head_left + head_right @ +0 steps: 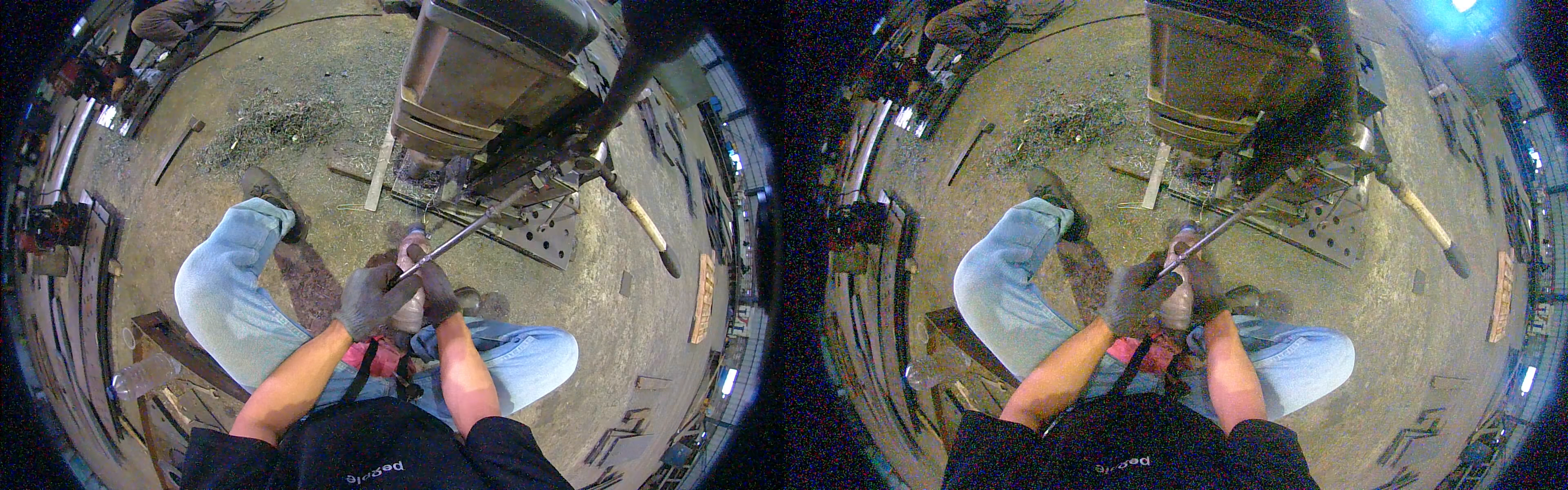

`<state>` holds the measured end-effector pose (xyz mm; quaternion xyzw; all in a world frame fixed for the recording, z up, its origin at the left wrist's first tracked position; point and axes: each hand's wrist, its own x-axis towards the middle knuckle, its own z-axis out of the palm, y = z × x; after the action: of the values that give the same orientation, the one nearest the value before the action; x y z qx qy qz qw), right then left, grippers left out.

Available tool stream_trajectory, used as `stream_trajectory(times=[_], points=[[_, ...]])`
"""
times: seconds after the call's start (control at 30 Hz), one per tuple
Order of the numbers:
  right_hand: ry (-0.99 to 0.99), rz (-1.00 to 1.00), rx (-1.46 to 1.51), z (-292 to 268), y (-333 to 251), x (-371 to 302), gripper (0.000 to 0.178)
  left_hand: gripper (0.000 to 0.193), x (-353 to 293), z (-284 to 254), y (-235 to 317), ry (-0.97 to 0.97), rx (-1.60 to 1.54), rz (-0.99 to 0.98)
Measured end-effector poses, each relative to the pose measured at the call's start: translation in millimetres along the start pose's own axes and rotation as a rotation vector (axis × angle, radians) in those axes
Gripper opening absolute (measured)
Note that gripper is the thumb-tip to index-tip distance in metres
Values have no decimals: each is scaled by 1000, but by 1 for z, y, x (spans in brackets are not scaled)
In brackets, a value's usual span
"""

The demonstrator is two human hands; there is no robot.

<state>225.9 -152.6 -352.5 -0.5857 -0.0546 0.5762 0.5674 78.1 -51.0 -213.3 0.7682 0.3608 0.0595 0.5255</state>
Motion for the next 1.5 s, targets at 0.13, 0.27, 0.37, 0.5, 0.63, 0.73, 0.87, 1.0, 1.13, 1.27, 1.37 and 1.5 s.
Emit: stream_trajectory(times=[0.13,0.27,0.37,0.5,0.63,0.73,0.87,1.0,1.13,1.27,1.37,1.5], points=[[20,6,220,10,-8,-3,48,46,-1,3,1,28,-10,-6],[47,-305,-97,-11,14,7,43,47,1,2,12,-19,89,-52],[50,-212,-48,-13,12,10,39,46,2,6,6,15,105,-64],[111,68,128,19,-31,-23,33,49,2,3,12,8,153,-62],[13,-12,202,22,-25,-16,30,46,3,13,0,79,88,-20],[71,-11,106,1,-4,2,30,45,5,19,0,93,43,-15],[22,-10,159,-4,2,13,33,43,4,26,-4,132,-19,28],[8,-73,197,23,-22,-4,36,46,6,29,-10,147,32,2],[77,123,280,53,-61,-37,33,50,6,27,-12,121,69,3],[14,251,338,14,-21,-12,40,56,7,25,-2,51,21,9],[-16,20,308,-40,41,24,47,57,10,30,1,-30,60,4],[26,-72,-41,-35,41,37,48,54,5,3,6,87,71,-34]])
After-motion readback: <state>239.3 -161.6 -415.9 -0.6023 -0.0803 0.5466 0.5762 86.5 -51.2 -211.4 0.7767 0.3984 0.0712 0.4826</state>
